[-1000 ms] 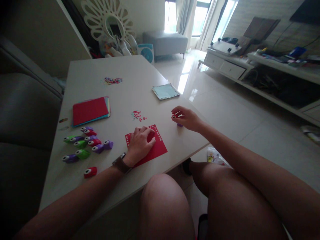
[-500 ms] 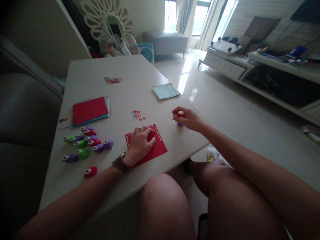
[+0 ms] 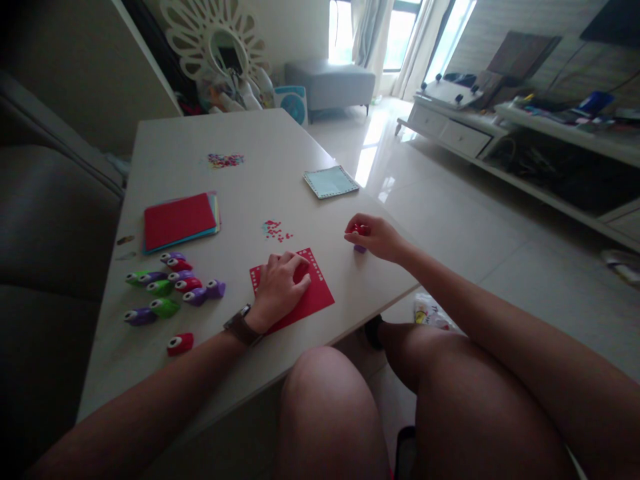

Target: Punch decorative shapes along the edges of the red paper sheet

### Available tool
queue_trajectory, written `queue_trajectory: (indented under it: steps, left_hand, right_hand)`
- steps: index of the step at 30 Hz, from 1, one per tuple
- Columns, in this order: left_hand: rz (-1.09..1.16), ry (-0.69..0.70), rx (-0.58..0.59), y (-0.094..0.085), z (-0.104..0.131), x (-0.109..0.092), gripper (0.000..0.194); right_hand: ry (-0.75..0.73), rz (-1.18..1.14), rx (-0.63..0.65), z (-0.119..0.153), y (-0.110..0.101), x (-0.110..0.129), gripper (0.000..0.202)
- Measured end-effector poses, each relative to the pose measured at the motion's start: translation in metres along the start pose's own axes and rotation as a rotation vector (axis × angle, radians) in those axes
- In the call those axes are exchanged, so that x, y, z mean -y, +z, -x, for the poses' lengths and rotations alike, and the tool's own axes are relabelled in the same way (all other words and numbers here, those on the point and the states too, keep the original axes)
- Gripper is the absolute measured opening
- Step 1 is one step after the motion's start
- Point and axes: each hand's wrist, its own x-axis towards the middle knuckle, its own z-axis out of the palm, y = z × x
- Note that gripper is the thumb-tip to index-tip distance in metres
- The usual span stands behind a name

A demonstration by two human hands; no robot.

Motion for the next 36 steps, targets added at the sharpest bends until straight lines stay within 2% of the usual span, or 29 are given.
queue_trajectory:
  steps: [4,9,17,27,36]
  left_hand:
    - [0.002,-0.003,0.01,0.0,0.0,0.0,0.014]
    - [0.003,0.007,0.001,0.0,0.0,0.0,0.014]
    - [-0.008,0.013,-0.006,0.0,0.0,0.0,0.014]
    - [-0.002,0.011,0.002,0.001,0.0,0.001,0.015]
    - [0.007,0.007,0.0,0.001,0.0,0.0,0.015]
  right_hand:
    - [0.029,-0.054,-0.016,-0.001,0.0,-0.002,0.047]
    - [0.016,0.108,-0.064,-0.002,-0.002,-0.004,0.047]
    - [0.052,-0.081,-0.011,-0.001,0.001,-0.001,0.044]
    - [-0.014,0.028,-0.068,-0.002,-0.003,-0.005,0.043]
    - [-0.033,0.136,-0.072,0.0,-0.004,0.01,0.037]
